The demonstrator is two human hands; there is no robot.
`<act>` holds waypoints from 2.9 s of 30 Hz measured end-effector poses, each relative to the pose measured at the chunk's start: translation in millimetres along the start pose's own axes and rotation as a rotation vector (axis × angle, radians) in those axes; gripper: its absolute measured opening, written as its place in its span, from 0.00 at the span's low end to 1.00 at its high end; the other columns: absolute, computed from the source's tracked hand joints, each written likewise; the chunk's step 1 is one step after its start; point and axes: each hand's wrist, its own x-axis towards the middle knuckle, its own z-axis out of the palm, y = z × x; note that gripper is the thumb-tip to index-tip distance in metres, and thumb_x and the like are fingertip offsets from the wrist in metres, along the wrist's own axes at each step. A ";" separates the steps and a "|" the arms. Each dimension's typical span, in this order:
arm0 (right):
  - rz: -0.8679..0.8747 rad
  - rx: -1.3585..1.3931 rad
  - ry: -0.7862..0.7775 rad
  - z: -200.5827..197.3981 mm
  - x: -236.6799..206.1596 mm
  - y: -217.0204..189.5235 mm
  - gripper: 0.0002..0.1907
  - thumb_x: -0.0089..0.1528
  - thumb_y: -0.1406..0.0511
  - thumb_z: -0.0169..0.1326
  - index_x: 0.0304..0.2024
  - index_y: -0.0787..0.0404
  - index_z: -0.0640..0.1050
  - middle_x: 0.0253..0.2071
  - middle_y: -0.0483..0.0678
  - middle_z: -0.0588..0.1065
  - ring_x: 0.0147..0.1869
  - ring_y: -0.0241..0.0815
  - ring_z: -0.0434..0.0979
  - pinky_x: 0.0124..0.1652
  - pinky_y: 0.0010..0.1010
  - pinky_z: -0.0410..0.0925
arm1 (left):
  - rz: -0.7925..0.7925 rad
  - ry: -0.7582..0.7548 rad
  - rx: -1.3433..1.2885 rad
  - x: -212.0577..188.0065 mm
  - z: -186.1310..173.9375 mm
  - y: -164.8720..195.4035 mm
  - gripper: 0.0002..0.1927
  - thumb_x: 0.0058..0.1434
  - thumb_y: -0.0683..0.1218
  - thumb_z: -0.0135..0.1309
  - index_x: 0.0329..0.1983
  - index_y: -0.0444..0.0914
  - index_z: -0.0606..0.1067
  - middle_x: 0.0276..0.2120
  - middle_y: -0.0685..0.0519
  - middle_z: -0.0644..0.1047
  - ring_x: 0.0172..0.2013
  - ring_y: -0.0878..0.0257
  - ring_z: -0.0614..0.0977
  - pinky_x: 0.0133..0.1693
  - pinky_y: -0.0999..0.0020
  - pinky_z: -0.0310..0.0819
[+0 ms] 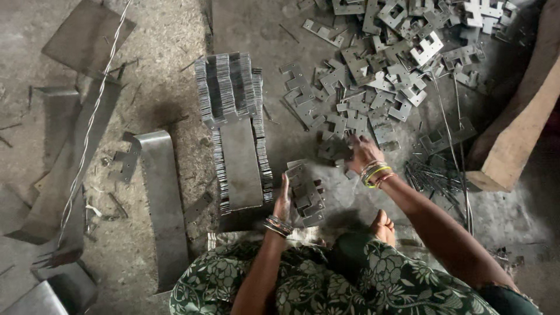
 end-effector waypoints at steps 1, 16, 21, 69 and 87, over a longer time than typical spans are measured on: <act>-0.022 0.074 0.023 0.6 0.8 2.5 0.37 0.49 0.64 0.64 0.63 0.55 0.72 0.52 0.58 0.77 0.55 0.58 0.77 0.51 0.46 0.74 | 0.013 0.007 0.002 -1.4 1.8 1.2 0.48 0.59 0.78 0.40 0.68 0.39 0.67 0.51 0.43 0.81 0.47 0.49 0.84 0.48 0.47 0.81; 0.176 -0.174 0.093 -23.7 24.0 76.0 0.22 0.58 0.53 0.61 0.48 0.61 0.81 0.49 0.61 0.80 0.55 0.61 0.80 0.52 0.47 0.74 | 0.059 0.112 0.031 19.6 -28.5 -16.0 0.56 0.57 0.82 0.33 0.72 0.36 0.61 0.64 0.43 0.72 0.61 0.49 0.76 0.59 0.47 0.73; 0.213 -0.168 -0.023 -18.2 18.6 69.9 0.24 0.54 0.58 0.61 0.48 0.66 0.78 0.47 0.65 0.80 0.52 0.62 0.81 0.49 0.47 0.75 | 0.085 0.098 -0.019 19.5 -35.1 -19.3 0.57 0.57 0.81 0.33 0.73 0.33 0.60 0.63 0.41 0.71 0.61 0.48 0.74 0.60 0.46 0.69; -0.620 -0.467 0.133 -14.0 19.1 -2.1 0.42 0.46 0.68 0.54 0.66 0.58 0.68 0.68 0.56 0.64 0.71 0.56 0.64 0.61 0.44 0.68 | -0.052 0.350 0.032 7.5 -20.0 -14.3 0.56 0.47 0.86 0.29 0.65 0.46 0.66 0.51 0.47 0.80 0.46 0.51 0.84 0.48 0.44 0.80; -0.710 -0.469 0.251 15.6 -30.0 6.5 0.32 0.51 0.69 0.52 0.58 0.76 0.69 0.59 0.72 0.69 0.62 0.65 0.74 0.58 0.45 0.71 | 0.377 0.243 0.621 47.0 -70.2 -40.9 0.35 0.75 0.60 0.26 0.78 0.36 0.43 0.79 0.49 0.41 0.77 0.61 0.42 0.73 0.66 0.32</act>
